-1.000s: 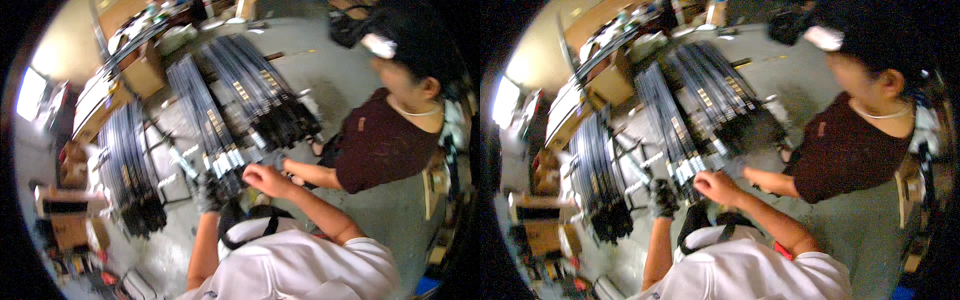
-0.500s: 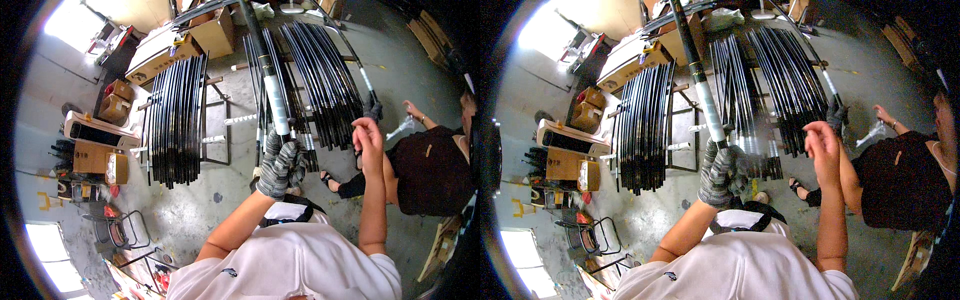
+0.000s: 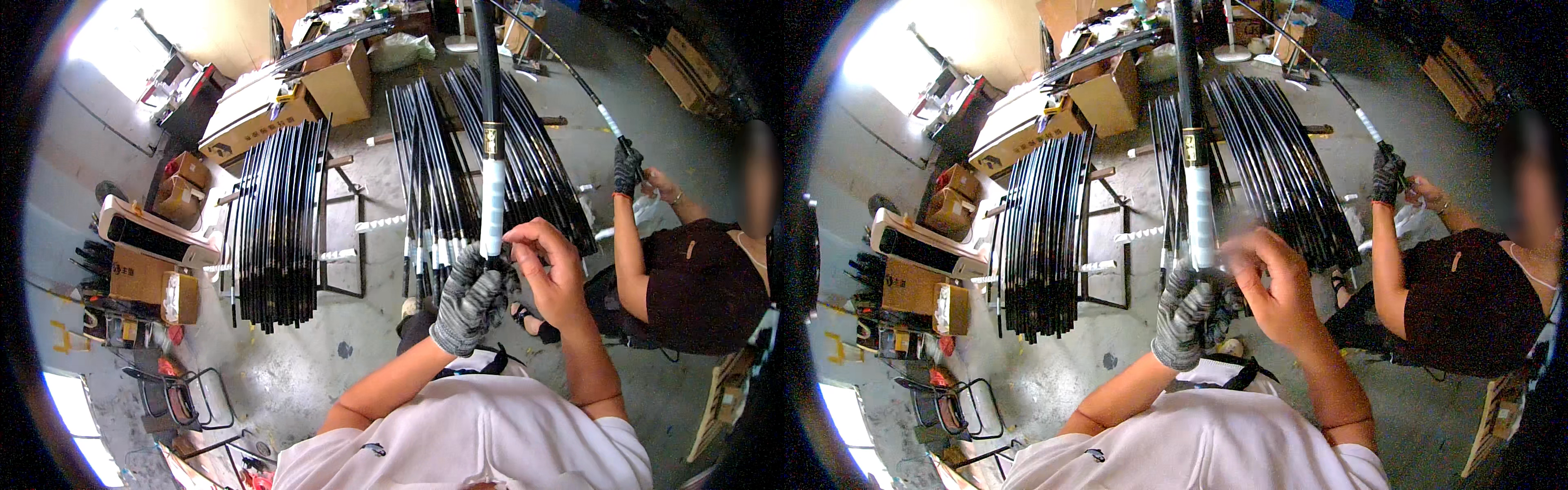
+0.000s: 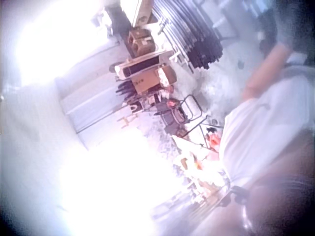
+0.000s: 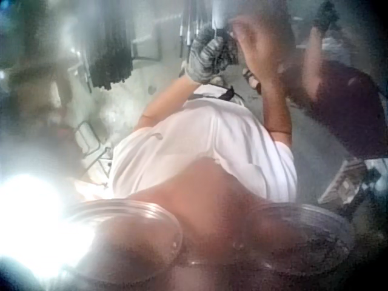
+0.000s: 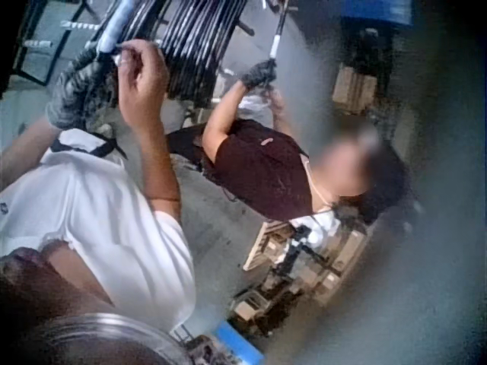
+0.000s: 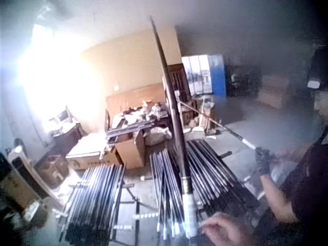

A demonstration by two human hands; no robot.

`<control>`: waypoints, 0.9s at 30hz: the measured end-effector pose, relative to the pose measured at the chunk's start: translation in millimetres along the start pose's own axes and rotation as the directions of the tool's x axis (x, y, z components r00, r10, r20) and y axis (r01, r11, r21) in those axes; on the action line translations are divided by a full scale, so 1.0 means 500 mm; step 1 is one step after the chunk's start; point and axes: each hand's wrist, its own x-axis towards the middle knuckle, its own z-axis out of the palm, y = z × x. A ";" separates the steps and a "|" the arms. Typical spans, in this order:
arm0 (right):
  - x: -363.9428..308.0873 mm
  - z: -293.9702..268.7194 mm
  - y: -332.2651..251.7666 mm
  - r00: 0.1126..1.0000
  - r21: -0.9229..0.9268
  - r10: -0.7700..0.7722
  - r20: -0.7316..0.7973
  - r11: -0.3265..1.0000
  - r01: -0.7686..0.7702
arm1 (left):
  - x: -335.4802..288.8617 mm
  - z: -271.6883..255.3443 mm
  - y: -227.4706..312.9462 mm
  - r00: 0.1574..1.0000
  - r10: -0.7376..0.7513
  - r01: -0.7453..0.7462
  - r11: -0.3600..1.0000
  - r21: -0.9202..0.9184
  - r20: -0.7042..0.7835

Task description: The person applies white tape to the ends of long black rods. They pick up a rod from a rack, wrap a strip of tape around its end by hand, and then place the rod back onto a storage rack.

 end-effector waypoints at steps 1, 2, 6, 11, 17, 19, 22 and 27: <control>-0.001 0.000 -0.007 1.000 -0.073 -0.019 -0.005 0.997 0.019 | -0.004 0.018 0.012 0.999 -0.005 0.005 1.000 0.013 -0.048; -0.004 -0.001 -0.019 0.999 -0.145 -0.039 -0.009 0.989 0.037 | -0.002 0.018 0.003 0.995 0.087 -0.079 0.989 0.126 -0.057; -0.001 0.006 -0.048 0.989 -0.419 -0.130 0.065 0.897 0.145 | 0.003 0.013 -0.023 0.942 0.337 -0.321 0.887 0.332 0.012; -0.001 0.025 -0.032 0.967 -0.500 -0.213 0.136 0.828 0.253 | 0.002 -0.013 -0.059 0.882 0.470 -0.412 0.777 0.477 -0.004; -0.010 0.037 -0.049 0.903 -0.496 -0.324 0.282 0.757 0.426 | 0.034 -0.086 -0.076 0.957 0.287 -0.247 0.881 0.404 -0.039; -0.017 0.044 -0.055 0.869 -0.456 -0.361 0.339 0.744 0.488 | 0.048 -0.087 -0.047 0.994 0.089 -0.104 0.950 -0.293 -0.064; -0.025 0.030 -0.071 0.870 -0.431 -0.318 0.377 0.771 0.469 | 0.060 -0.052 -0.011 0.935 0.291 -0.233 0.936 0.265 -0.205; -0.018 -0.028 -0.107 0.904 -0.429 -0.303 0.302 0.803 0.413 | 0.103 -0.099 -0.015 0.883 0.459 -0.272 0.665 0.695 -0.094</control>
